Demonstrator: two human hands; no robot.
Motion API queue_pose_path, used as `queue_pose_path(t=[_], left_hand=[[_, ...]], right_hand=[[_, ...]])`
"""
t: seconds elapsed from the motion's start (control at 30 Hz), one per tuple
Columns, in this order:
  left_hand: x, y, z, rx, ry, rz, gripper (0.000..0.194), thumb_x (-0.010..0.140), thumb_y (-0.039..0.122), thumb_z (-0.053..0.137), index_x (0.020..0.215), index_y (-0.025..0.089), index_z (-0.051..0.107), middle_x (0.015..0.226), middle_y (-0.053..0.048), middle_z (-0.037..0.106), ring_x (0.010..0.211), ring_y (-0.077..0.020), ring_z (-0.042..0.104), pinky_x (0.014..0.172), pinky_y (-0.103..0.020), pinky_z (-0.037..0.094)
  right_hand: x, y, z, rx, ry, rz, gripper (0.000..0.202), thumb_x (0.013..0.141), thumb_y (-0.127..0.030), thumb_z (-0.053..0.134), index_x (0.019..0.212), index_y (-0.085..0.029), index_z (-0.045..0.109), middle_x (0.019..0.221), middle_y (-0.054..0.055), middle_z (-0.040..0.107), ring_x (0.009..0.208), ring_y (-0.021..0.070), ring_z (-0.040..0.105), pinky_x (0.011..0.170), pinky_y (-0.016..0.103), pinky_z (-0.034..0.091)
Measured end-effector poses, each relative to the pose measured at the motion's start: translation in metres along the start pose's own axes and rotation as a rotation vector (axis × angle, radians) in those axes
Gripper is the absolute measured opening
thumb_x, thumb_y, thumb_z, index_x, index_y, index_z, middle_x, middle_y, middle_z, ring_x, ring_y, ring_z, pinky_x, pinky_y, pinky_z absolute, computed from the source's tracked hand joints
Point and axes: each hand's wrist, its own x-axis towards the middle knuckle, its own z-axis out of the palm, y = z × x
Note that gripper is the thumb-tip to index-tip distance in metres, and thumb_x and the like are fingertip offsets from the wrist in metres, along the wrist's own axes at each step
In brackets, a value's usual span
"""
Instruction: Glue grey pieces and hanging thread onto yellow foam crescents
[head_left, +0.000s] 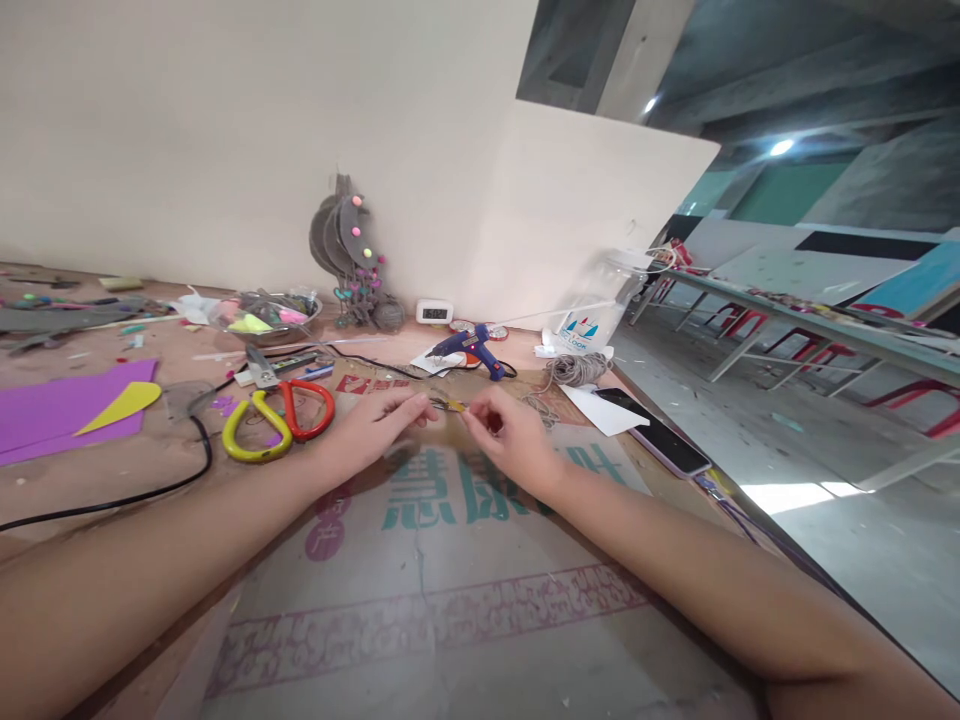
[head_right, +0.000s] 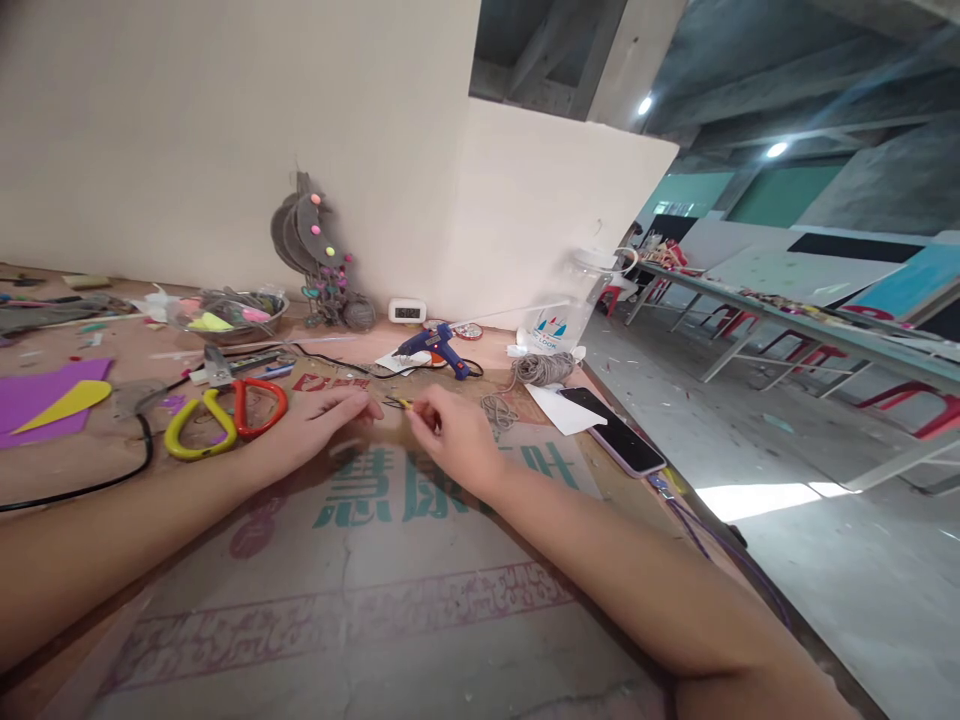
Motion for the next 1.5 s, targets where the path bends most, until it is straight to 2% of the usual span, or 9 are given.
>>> queue_pose_path(t=[0.13, 0.37, 0.47, 0.6, 0.7, 0.8, 0.97, 1.13, 1.5], left_hand=[[0.002, -0.002, 0.001, 0.031, 0.004, -0.024, 0.038, 0.084, 0.046, 0.04, 0.073, 0.017, 0.06, 0.07, 0.0, 0.059, 0.071, -0.0148, 0.054, 0.063, -0.023, 0.039], [0.007, -0.007, 0.002, 0.07, 0.017, -0.106, 0.038, 0.082, 0.048, 0.041, 0.061, 0.018, 0.049, 0.059, 0.003, 0.047, 0.06, -0.0126, 0.046, 0.054, -0.023, 0.033], [0.007, -0.007, 0.002, 0.102, 0.054, -0.092, 0.035, 0.082, 0.045, 0.041, 0.06, 0.019, 0.043, 0.057, 0.004, 0.041, 0.058, -0.0116, 0.042, 0.053, -0.023, 0.031], [0.007, -0.01, 0.002, 0.099, 0.112, -0.071, 0.033, 0.083, 0.045, 0.039, 0.062, 0.019, 0.041, 0.058, 0.005, 0.039, 0.058, -0.0113, 0.04, 0.054, -0.023, 0.03], [0.007, -0.01, 0.002, 0.097, 0.131, -0.071, 0.032, 0.084, 0.043, 0.039, 0.063, 0.019, 0.042, 0.059, 0.005, 0.039, 0.058, -0.0111, 0.039, 0.054, -0.023, 0.029], [0.006, -0.008, 0.001, 0.089, 0.122, -0.071, 0.031, 0.083, 0.043, 0.04, 0.064, 0.019, 0.043, 0.059, 0.005, 0.039, 0.058, -0.0111, 0.039, 0.053, -0.023, 0.029], [0.006, -0.005, 0.002, 0.097, 0.089, -0.071, 0.028, 0.082, 0.04, 0.041, 0.065, 0.019, 0.045, 0.061, 0.004, 0.041, 0.061, -0.0115, 0.041, 0.055, -0.023, 0.03], [0.006, -0.006, 0.003, 0.086, 0.091, -0.089, 0.027, 0.083, 0.039, 0.041, 0.065, 0.019, 0.043, 0.062, 0.004, 0.041, 0.062, -0.0119, 0.041, 0.056, -0.023, 0.03], [0.007, -0.012, 0.003, 0.075, 0.114, -0.062, 0.03, 0.083, 0.042, 0.04, 0.063, 0.019, 0.043, 0.061, 0.004, 0.042, 0.06, -0.0121, 0.041, 0.055, -0.023, 0.032]], right_hand=[[-0.001, 0.0, 0.0, -0.167, -0.117, -0.176, 0.011, 0.085, -0.024, 0.046, 0.077, -0.018, 0.051, 0.067, 0.001, 0.053, 0.061, 0.0114, 0.045, 0.059, 0.023, 0.033], [-0.001, 0.0, 0.002, -0.186, -0.17, -0.293, 0.016, 0.088, -0.026, 0.043, 0.079, -0.018, 0.052, 0.071, 0.002, 0.055, 0.066, 0.0119, 0.046, 0.062, 0.024, 0.033], [-0.002, -0.002, 0.0, -0.087, -0.133, -0.186, 0.015, 0.087, -0.032, 0.046, 0.082, -0.018, 0.05, 0.071, 0.001, 0.053, 0.063, 0.011, 0.045, 0.06, 0.023, 0.034], [0.001, 0.004, 0.001, 0.091, 0.063, 0.076, 0.017, 0.085, -0.036, 0.048, 0.086, -0.02, 0.043, 0.068, -0.003, 0.043, 0.058, 0.0101, 0.041, 0.056, 0.022, 0.035], [0.005, 0.012, 0.004, 0.224, 0.142, 0.158, 0.022, 0.085, -0.036, 0.047, 0.1, -0.02, 0.044, 0.074, -0.001, 0.044, 0.063, 0.0113, 0.044, 0.06, 0.024, 0.039], [0.009, 0.016, 0.006, 0.317, 0.077, 0.178, 0.029, 0.086, -0.038, 0.045, 0.108, -0.02, 0.047, 0.081, 0.001, 0.052, 0.068, 0.0131, 0.049, 0.063, 0.025, 0.042], [0.01, 0.013, 0.005, 0.302, -0.044, 0.207, 0.025, 0.085, -0.038, 0.045, 0.077, -0.017, 0.055, 0.069, -0.001, 0.053, 0.063, 0.0117, 0.047, 0.058, 0.023, 0.038], [0.01, 0.012, 0.002, 0.254, -0.062, 0.204, 0.029, 0.085, -0.037, 0.043, 0.066, -0.017, 0.05, 0.061, -0.002, 0.049, 0.058, 0.0103, 0.043, 0.054, 0.022, 0.034], [0.021, 0.027, -0.011, 0.329, -0.076, 0.242, 0.02, 0.084, -0.033, 0.043, 0.085, -0.017, 0.055, 0.08, 0.002, 0.059, 0.071, 0.0124, 0.054, 0.066, 0.025, 0.045]])
